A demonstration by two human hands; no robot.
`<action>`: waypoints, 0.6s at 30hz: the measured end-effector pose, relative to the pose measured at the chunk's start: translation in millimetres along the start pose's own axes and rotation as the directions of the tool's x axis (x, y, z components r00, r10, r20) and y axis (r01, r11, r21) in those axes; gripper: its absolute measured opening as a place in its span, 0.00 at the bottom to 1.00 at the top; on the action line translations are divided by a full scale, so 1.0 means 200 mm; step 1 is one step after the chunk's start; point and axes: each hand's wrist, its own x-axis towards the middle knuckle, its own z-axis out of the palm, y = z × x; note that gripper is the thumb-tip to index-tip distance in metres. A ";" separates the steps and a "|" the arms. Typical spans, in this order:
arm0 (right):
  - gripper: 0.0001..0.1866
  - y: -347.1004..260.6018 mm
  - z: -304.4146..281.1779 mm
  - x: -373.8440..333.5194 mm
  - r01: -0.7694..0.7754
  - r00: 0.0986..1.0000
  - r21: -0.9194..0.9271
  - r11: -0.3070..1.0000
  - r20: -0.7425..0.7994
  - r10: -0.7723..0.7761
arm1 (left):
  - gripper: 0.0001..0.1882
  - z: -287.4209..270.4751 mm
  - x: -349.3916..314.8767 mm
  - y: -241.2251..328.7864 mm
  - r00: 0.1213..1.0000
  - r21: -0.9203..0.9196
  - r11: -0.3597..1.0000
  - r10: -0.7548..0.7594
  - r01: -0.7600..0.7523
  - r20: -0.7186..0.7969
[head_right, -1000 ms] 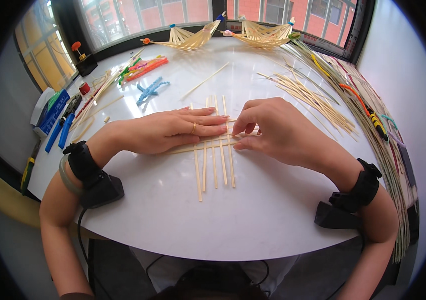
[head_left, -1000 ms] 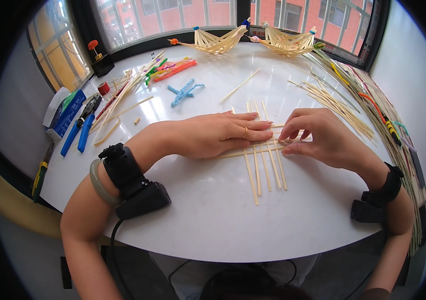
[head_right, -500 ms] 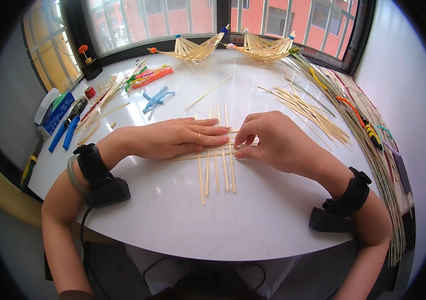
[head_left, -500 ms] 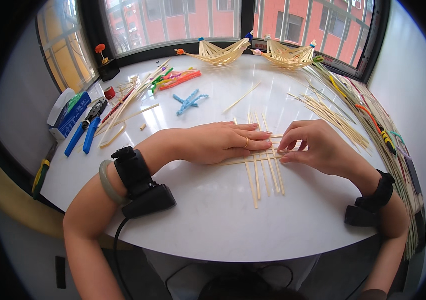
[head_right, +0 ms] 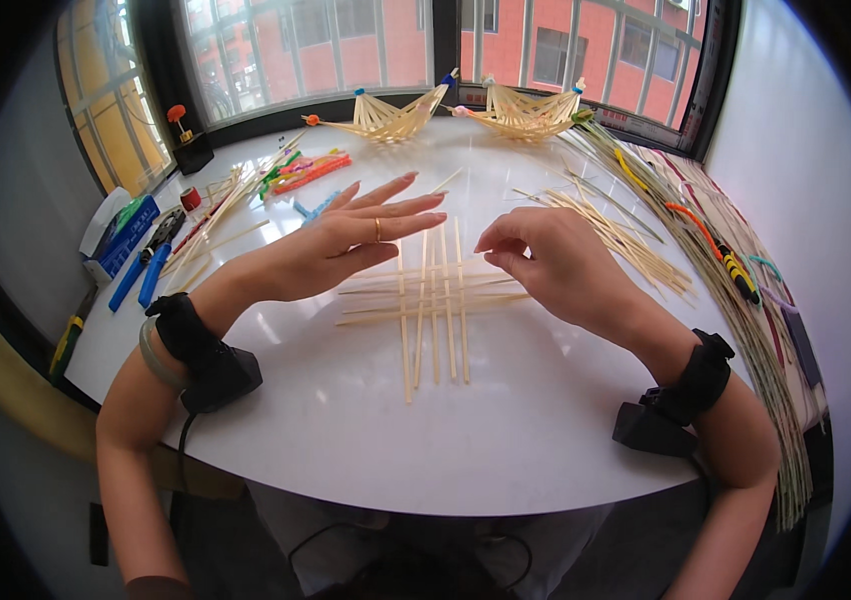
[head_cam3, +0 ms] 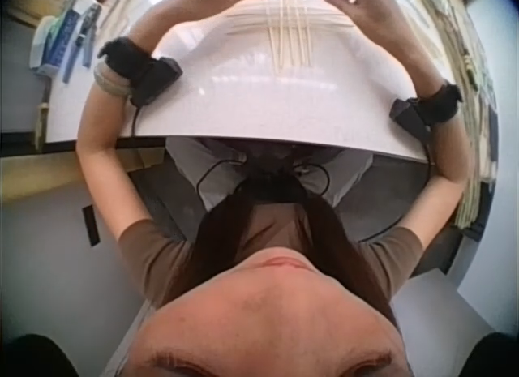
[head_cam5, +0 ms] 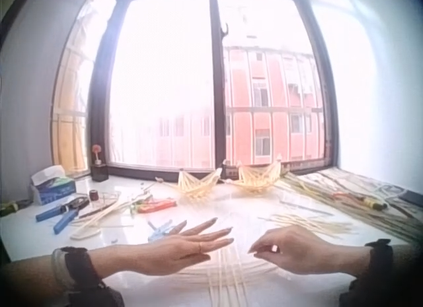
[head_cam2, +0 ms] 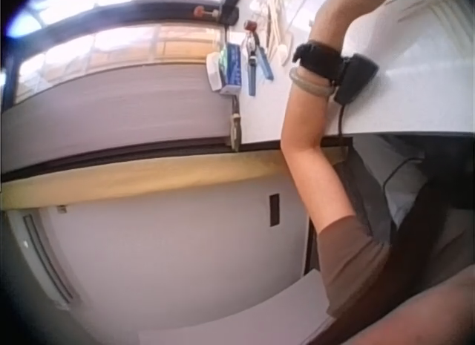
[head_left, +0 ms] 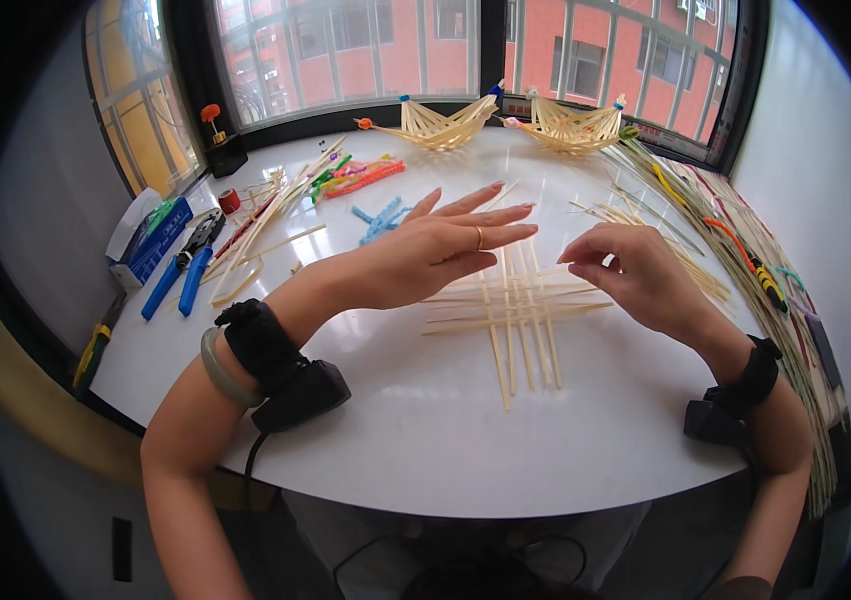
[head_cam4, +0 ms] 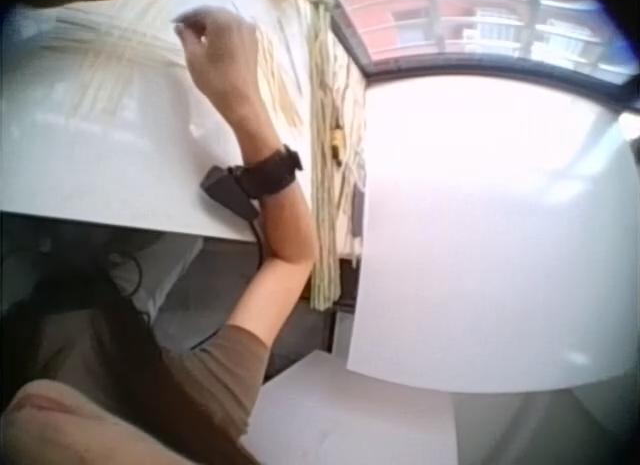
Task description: Weaving thin bamboo strips together into a grid pattern.
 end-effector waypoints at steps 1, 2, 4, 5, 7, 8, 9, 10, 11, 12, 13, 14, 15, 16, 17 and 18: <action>0.05 -0.01 0.00 0.00 -0.026 0.999 -0.041 0.999 0.045 0.028 | 0.25 -0.02 -0.01 -0.02 1.000 0.016 1.000 -0.014 0.014 0.019; 0.05 -0.01 0.00 0.00 -0.051 0.994 -0.086 0.995 0.088 0.059 | 0.26 -0.03 -0.02 -0.03 0.996 0.025 0.998 -0.052 0.050 0.070; 0.05 -0.01 0.00 0.00 -0.078 0.989 -0.087 0.993 0.115 0.087 | 0.26 -0.03 -0.03 -0.03 0.988 0.036 0.996 -0.092 0.088 0.125; 0.05 -0.01 0.00 -0.01 -0.102 0.983 -0.094 0.990 0.142 0.115 | 0.27 -0.03 -0.04 -0.02 0.969 0.042 0.992 -0.124 0.117 0.215; 0.05 -0.01 0.01 -0.02 -0.109 0.981 -0.081 0.991 0.152 0.120 | 0.29 -0.01 -0.04 0.00 0.940 0.050 0.988 -0.153 0.145 0.306; 0.06 -0.01 0.01 -0.02 -0.110 0.979 -0.068 0.992 0.166 0.120 | 0.31 0.00 -0.04 0.01 0.916 0.074 0.983 -0.182 0.166 0.357; 0.06 -0.02 0.01 -0.02 -0.111 0.978 -0.067 0.992 0.168 0.121 | 0.34 0.00 -0.04 0.02 0.889 0.099 0.978 -0.210 0.186 0.406; 0.07 -0.02 0.01 -0.01 -0.115 0.968 -0.080 0.990 0.213 0.130 | 0.36 0.01 -0.04 0.01 0.872 0.105 0.978 -0.206 0.178 0.444; 0.07 -0.02 0.01 -0.01 -0.117 0.957 -0.094 0.989 0.255 0.137 | 0.36 0.02 -0.04 0.01 0.871 0.105 0.978 -0.208 0.179 0.445; 0.07 -0.02 0.02 -0.01 -0.117 0.957 -0.092 0.989 0.257 0.137 | 0.36 0.05 -0.05 0.01 0.870 0.118 0.976 -0.218 0.185 0.443; 0.07 0.00 0.03 -0.02 -0.080 0.959 -0.086 0.993 0.266 0.100 | 0.36 0.06 -0.05 0.01 0.868 0.131 0.973 -0.229 0.190 0.441; 0.06 0.01 0.03 -0.02 -0.045 0.959 -0.080 0.996 0.277 0.066 | 0.36 0.07 -0.05 0.00 0.867 0.127 0.973 -0.228 0.191 0.442; 0.06 0.02 0.04 -0.02 -0.047 0.958 -0.079 0.996 0.280 0.067 | 0.36 0.07 -0.04 0.00 0.863 0.138 0.973 -0.230 0.188 0.449; 0.07 0.02 0.03 -0.02 -0.040 0.957 -0.068 0.997 0.283 0.058 | 0.37 0.08 -0.04 0.00 0.859 0.149 0.972 -0.233 0.184 0.456; 0.07 0.02 0.04 -0.02 -0.038 0.956 -0.057 0.998 0.288 0.053 | 0.37 0.08 -0.04 0.01 0.857 0.142 0.972 -0.231 0.186 0.461; 0.07 0.02 0.04 -0.02 -0.044 0.954 -0.053 0.998 0.294 0.057 | 0.37 0.07 -0.04 0.01 0.857 0.152 0.973 -0.224 0.172 0.464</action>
